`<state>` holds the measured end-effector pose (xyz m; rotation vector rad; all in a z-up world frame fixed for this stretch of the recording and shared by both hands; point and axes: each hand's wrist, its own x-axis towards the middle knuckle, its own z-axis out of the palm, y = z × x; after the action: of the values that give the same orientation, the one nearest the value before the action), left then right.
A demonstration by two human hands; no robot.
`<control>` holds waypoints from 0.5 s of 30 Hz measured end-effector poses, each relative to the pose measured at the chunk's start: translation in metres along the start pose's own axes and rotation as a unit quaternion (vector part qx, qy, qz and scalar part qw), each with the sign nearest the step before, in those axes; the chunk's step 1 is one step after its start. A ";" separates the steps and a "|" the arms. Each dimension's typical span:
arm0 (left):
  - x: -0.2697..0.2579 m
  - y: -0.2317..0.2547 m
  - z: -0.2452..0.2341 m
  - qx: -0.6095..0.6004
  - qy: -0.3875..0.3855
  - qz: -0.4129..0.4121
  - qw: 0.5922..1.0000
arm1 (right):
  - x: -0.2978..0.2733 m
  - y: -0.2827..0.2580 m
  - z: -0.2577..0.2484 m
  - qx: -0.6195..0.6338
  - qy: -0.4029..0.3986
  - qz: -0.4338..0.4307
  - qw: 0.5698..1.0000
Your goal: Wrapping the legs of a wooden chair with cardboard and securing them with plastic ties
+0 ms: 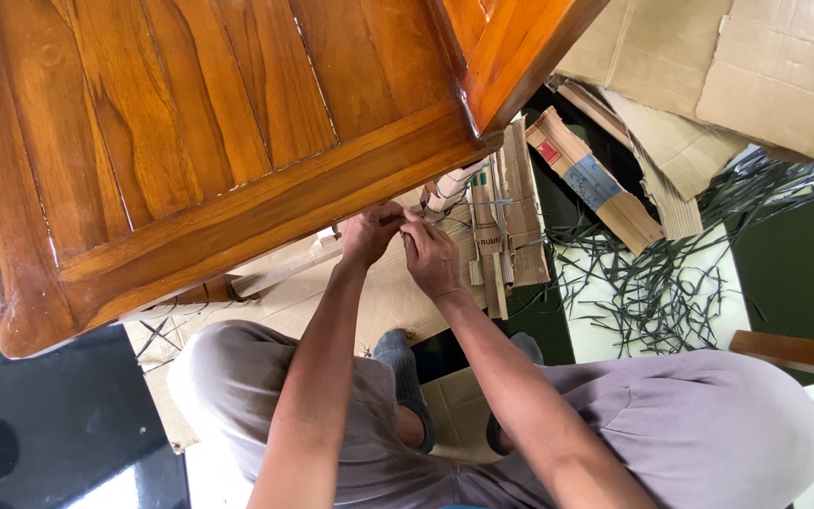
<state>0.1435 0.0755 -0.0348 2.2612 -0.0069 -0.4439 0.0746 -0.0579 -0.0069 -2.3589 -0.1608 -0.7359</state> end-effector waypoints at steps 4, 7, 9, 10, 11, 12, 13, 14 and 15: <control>-0.003 0.002 -0.001 -0.007 -0.006 0.005 1.000 | -0.018 0.024 0.023 0.013 -0.011 0.033 0.999; -0.002 -0.004 -0.003 -0.025 0.008 0.006 1.000 | -0.018 0.032 0.033 0.016 -0.013 0.075 0.997; -0.006 -0.001 -0.005 -0.041 0.001 0.017 0.999 | -0.020 0.036 0.043 0.047 0.020 0.130 0.990; -0.005 -0.004 -0.003 -0.041 0.002 0.016 0.999 | -0.016 0.031 0.036 0.048 0.019 0.130 0.990; -0.004 -0.008 -0.001 -0.041 0.003 0.015 0.999 | -0.013 0.027 0.029 0.075 0.018 0.169 0.983; -0.003 -0.011 0.001 -0.040 0.004 0.014 0.999 | -0.010 0.023 0.022 0.102 0.017 0.208 0.973; -0.002 -0.012 0.001 -0.041 0.005 0.014 0.999 | -0.012 0.027 0.027 0.102 0.016 0.208 0.973; -0.001 -0.013 0.002 -0.035 0.004 0.008 0.999 | -0.016 0.032 0.032 0.098 0.006 0.246 0.964; 0.000 -0.014 0.003 -0.030 0.003 0.002 1.000 | -0.019 0.036 0.037 0.093 -0.004 0.284 0.954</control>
<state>0.1406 0.0829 -0.0464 2.2030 0.0049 -0.4297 0.0869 -0.0616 -0.0608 -2.0712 0.4155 -0.4065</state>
